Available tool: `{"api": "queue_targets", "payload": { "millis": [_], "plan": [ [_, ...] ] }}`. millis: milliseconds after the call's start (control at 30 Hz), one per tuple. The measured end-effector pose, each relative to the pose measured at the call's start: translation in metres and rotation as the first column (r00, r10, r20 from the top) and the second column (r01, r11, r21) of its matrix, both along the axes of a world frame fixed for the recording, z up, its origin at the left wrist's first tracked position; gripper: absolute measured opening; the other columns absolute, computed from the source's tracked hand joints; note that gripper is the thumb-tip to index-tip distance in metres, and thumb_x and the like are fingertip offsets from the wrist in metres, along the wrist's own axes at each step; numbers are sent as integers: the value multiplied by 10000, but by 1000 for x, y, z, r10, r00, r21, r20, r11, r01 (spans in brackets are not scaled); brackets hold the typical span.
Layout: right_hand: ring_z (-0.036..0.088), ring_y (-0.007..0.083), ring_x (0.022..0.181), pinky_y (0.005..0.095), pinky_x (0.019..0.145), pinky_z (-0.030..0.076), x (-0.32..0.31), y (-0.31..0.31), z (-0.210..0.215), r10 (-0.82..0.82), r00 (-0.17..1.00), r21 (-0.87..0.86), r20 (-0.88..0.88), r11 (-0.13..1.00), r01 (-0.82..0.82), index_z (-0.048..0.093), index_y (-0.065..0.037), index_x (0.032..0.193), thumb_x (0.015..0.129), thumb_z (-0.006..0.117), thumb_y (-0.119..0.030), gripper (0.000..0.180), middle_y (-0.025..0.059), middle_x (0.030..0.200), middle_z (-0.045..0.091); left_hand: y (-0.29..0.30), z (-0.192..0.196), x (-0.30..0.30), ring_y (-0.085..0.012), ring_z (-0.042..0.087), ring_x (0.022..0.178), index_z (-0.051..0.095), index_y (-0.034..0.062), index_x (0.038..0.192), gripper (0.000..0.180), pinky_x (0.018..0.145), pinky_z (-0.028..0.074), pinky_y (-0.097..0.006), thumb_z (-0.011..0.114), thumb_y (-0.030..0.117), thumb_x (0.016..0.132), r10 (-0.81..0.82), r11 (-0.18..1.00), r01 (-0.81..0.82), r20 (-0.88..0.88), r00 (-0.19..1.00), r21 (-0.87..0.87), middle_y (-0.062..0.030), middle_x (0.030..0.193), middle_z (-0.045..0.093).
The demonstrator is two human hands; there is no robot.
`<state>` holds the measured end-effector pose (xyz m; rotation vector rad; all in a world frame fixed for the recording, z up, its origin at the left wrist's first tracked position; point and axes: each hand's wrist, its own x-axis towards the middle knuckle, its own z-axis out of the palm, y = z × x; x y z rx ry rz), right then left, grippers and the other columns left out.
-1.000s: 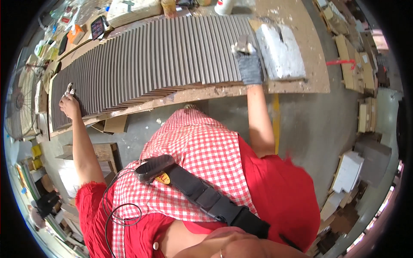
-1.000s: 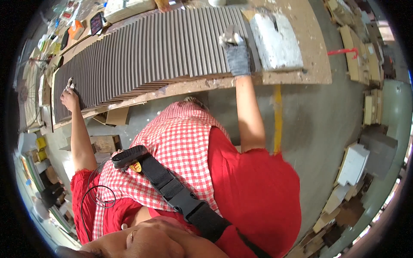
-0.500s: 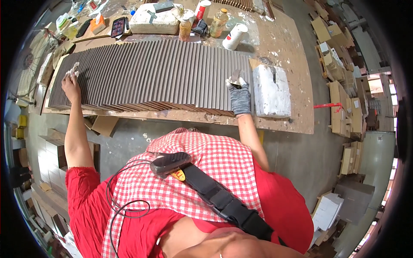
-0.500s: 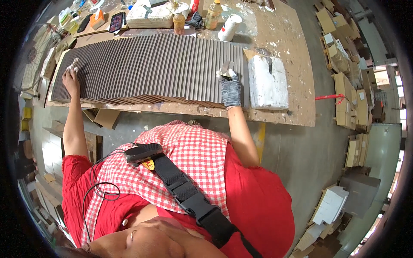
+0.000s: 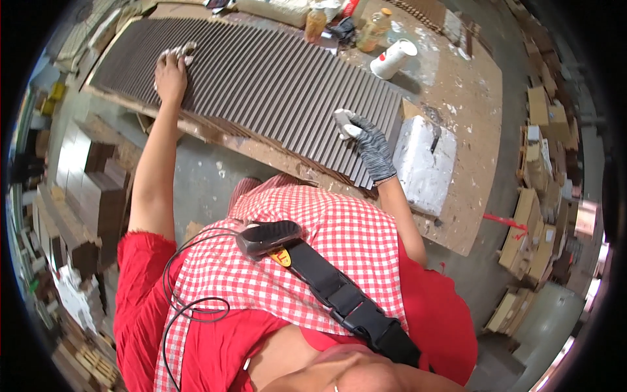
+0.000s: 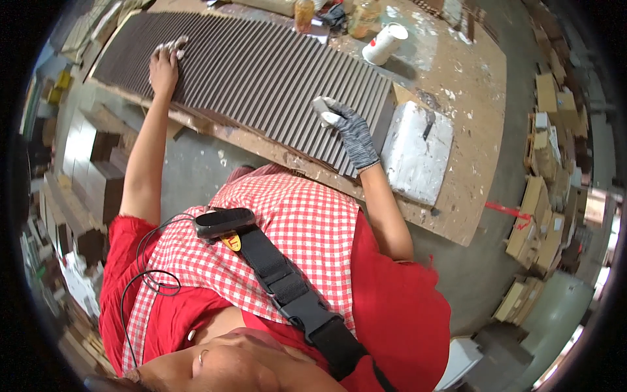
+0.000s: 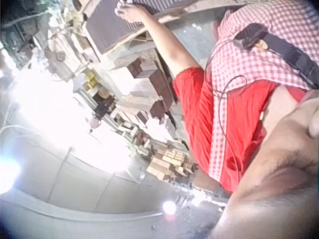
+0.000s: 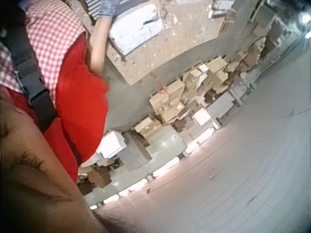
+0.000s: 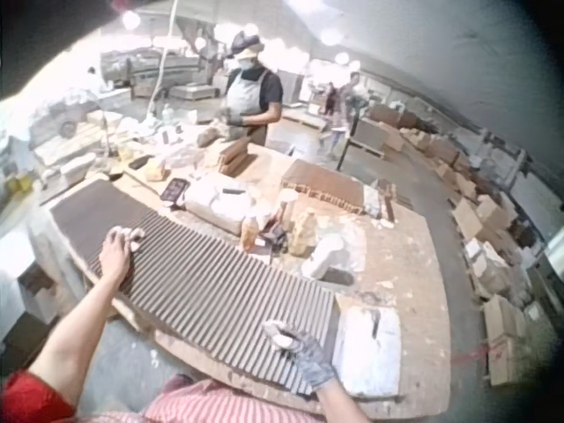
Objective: The person wipes the surface of a grooved wood panel with a cloth and then uses a small sanding block to rub the edges and surface of the panel.
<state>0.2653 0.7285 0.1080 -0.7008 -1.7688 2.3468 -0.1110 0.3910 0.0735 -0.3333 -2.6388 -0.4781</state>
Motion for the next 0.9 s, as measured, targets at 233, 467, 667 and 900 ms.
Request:
{"api": "queue_targets", "payload": {
  "millis": [233, 467, 667, 900],
  "plan": [
    [542, 221, 906, 334, 864, 465, -31, -29, 25, 405, 904, 764, 136, 538, -355, 631, -84, 1183, 757, 747, -220, 462, 109, 939, 555, 3, -12, -13, -351, 508, 1126, 557, 97, 1219, 434, 925, 427, -447, 484, 409, 927, 14, 1000, -13, -112, 994, 10, -148, 1282, 498],
    [519, 237, 928, 340, 876, 449, -28, -48, 18, 581, 804, 896, 126, 282, -343, 663, -60, 1124, 765, 722, -211, 394, 108, 937, 562, 0, -25, -17, -359, 521, 1099, 562, 113, 1208, 426, 900, 439, -464, 475, 421, 927, 20, 1000, -20, -143, 990, 3, -160, 1240, 518],
    [511, 210, 862, 329, 804, 463, -58, -17, 13, 503, 863, 928, 45, 299, -223, 682, -59, 1071, 759, 721, -163, 331, 85, 882, 566, 32, 23, 20, -374, 518, 1083, 559, 45, 1153, 334, 915, 440, -440, 510, 273, 914, 21, 993, -13, -73, 997, 115, -189, 1214, 520],
    [495, 234, 863, 356, 814, 440, -36, -43, 14, 676, 734, 910, 69, 259, -325, 682, -89, 1095, 762, 710, -204, 353, 108, 874, 554, 20, 17, 20, -375, 515, 1090, 558, 34, 1163, 339, 918, 437, -438, 491, 265, 924, 37, 994, -30, -67, 997, 103, -188, 1219, 518]
  ]
}}
